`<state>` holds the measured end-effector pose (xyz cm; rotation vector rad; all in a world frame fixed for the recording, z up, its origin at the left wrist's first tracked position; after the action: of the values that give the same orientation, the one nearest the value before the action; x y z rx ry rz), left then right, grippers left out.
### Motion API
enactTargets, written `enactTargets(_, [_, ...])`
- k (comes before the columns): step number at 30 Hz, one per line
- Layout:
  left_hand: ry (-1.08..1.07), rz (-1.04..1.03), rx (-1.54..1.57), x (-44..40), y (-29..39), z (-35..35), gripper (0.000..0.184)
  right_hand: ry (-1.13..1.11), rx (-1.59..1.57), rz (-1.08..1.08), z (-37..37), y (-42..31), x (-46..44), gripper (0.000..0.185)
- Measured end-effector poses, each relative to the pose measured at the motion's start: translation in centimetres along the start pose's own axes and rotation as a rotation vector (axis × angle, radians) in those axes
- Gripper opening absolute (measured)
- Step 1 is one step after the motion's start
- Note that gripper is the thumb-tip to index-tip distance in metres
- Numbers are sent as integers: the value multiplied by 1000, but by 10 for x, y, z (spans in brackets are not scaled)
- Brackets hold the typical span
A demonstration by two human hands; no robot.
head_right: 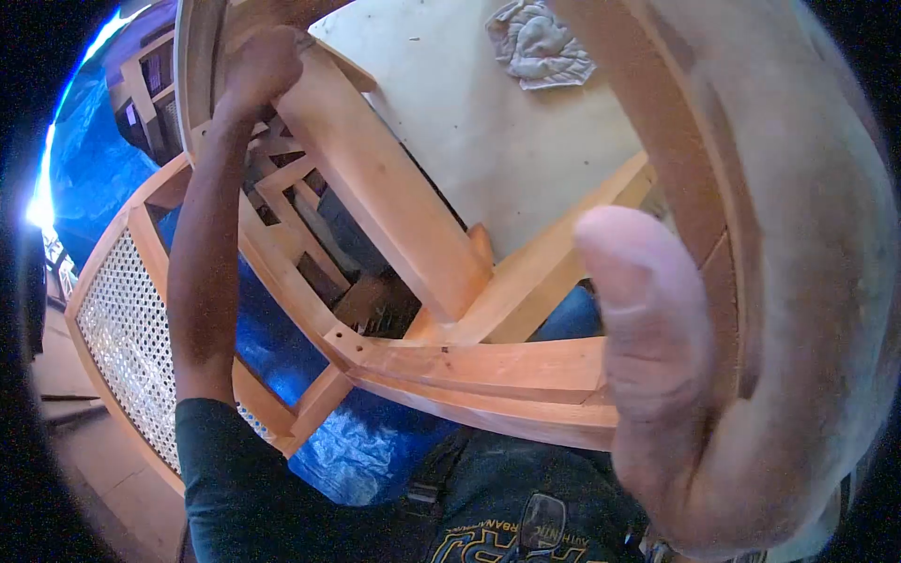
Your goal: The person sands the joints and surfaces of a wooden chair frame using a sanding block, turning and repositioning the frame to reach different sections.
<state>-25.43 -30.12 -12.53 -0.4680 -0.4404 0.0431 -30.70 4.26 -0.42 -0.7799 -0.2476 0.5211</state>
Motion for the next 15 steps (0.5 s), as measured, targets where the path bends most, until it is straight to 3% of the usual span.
enactTargets(2, [-58,26,-65,9,9,15,13,-18,1,-32,-1,3,1,55])
enactTargets(5, [-170,-165,-59,34,39,-2,15,-17,-2,-66,1,3,2,55])
enactTargets(8, [-48,-106,10,39,37,2,26,-18,-9,-117,1,6,3,55])
enactTargets(9, [-233,-102,-103,30,31,-9,26,-14,-6,-137,1,8,5,55])
enactTargets(12, [-398,72,-159,-1,-13,-25,28,-21,-13,-220,7,16,14,55])
enactTargets(15, [-242,-28,-116,-1,-5,-20,28,-25,-19,-186,6,8,15,55])
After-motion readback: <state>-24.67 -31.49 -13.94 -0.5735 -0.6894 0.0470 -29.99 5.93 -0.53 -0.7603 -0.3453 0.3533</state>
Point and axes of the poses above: each hand's wrist, its own x-axis away from the middle knuckle, its own z-axis out of the back of the hand, y = z × x, the point moved 10 cm from there along -x, towards the middle knuckle, and after that the axes turned 9 degrees about -x, right-handed, at the moved point
